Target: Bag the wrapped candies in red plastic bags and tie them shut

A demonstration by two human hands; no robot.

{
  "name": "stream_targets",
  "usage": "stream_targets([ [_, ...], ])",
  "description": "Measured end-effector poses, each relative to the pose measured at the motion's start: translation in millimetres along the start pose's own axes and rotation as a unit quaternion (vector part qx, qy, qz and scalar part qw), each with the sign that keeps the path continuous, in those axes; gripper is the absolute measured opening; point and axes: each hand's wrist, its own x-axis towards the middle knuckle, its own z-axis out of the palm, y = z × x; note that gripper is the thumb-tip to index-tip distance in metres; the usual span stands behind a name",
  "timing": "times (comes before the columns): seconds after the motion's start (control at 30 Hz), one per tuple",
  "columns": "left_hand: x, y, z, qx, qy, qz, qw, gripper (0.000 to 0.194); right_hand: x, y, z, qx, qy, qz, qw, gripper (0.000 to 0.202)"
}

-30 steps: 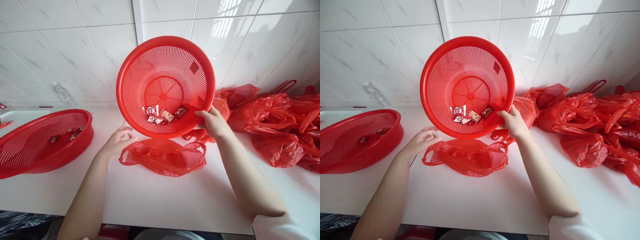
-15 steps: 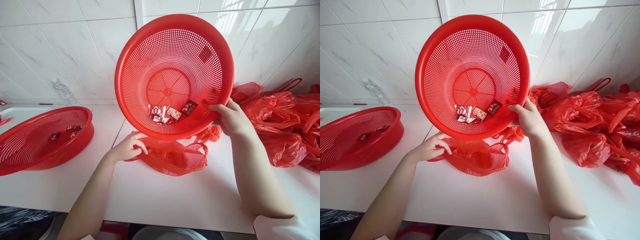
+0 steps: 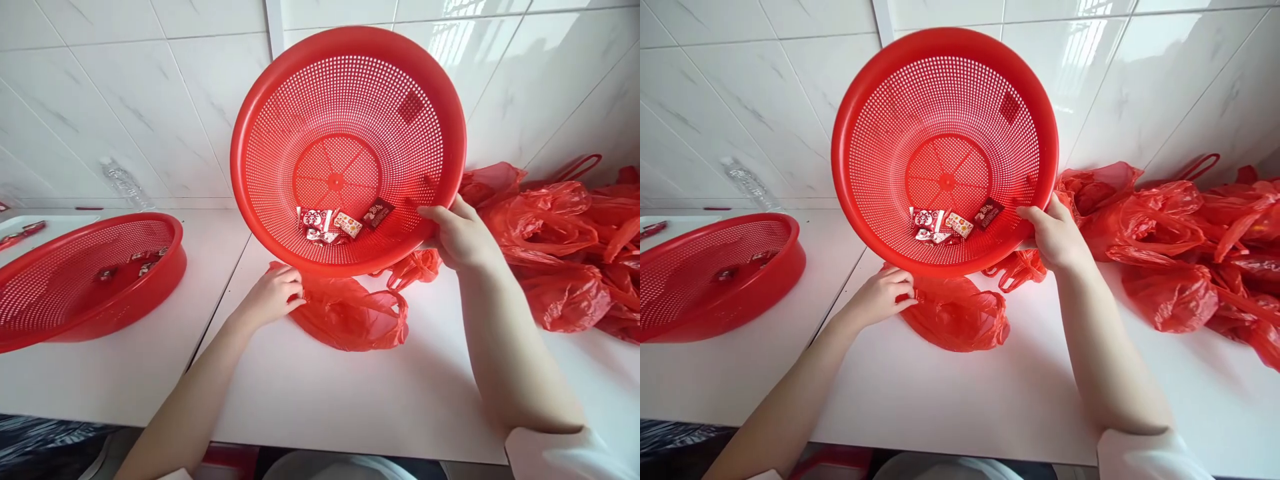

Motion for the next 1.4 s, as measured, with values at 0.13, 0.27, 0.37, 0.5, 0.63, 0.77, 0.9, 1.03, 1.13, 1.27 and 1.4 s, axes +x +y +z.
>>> stream_targets([
  [0.13, 0, 1, 10.2, -0.026, -0.034, -0.04, 0.998, 0.021, 0, 0, -2, -0.008, 0.001, -0.004, 1.0, 0.034],
  [0.27, 1, -2, 16.5, 0.033, 0.006, -0.031, 0.999, 0.031, -1, -1, -1, -0.021, -0.003, -0.008, 1.0, 0.034],
  [0.37, 2, -1, 19.0, 0.065, 0.025, -0.029, 0.997, 0.03, -2, -1, 1, -0.022, 0.001, -0.004, 1.0, 0.034],
  [0.5, 3, 4, 26.2, -0.004, -0.011, -0.016, 1.0, 0.028, -3, -1, 4, -0.013, -0.012, -0.004, 1.0, 0.033],
  [0.63, 4, 6, 33.0, -0.048, -0.04, 0.006, 0.998, 0.031, -2, 1, 4, -0.012, -0.013, -0.005, 1.0, 0.034],
  [0.77, 5, 11, 34.5, -0.061, -0.051, -0.049, 0.996, 0.035, 0, 4, 3, -0.023, -0.014, -0.015, 1.0, 0.036],
  [0.9, 9, 13, 37.0, -0.066, -0.039, -0.131, 0.988, 0.063, 0, 6, 3, -0.039, -0.025, -0.027, 0.999, 0.034],
  [1.03, 9, 11, 24.3, -0.12, 0.009, -0.172, 0.978, 0.042, -3, 7, 7, -0.046, -0.043, -0.035, 0.997, 0.032],
  [1.13, 3, 12, 0.1, -0.129, 0.004, -0.177, 0.976, 0.025, -3, 8, 8, -0.036, -0.052, -0.035, 0.997, 0.031],
  [1.27, -8, 14, -28.4, 0.05, 0.068, -0.202, 0.976, 0.012, 1, 11, 6, -0.011, -0.061, -0.023, 0.998, 0.033],
  [1.4, -19, 5, -40.9, 0.18, 0.092, -0.332, 0.921, 0.034, 3, 12, 2, -0.025, -0.06, -0.035, 0.997, 0.036],
])
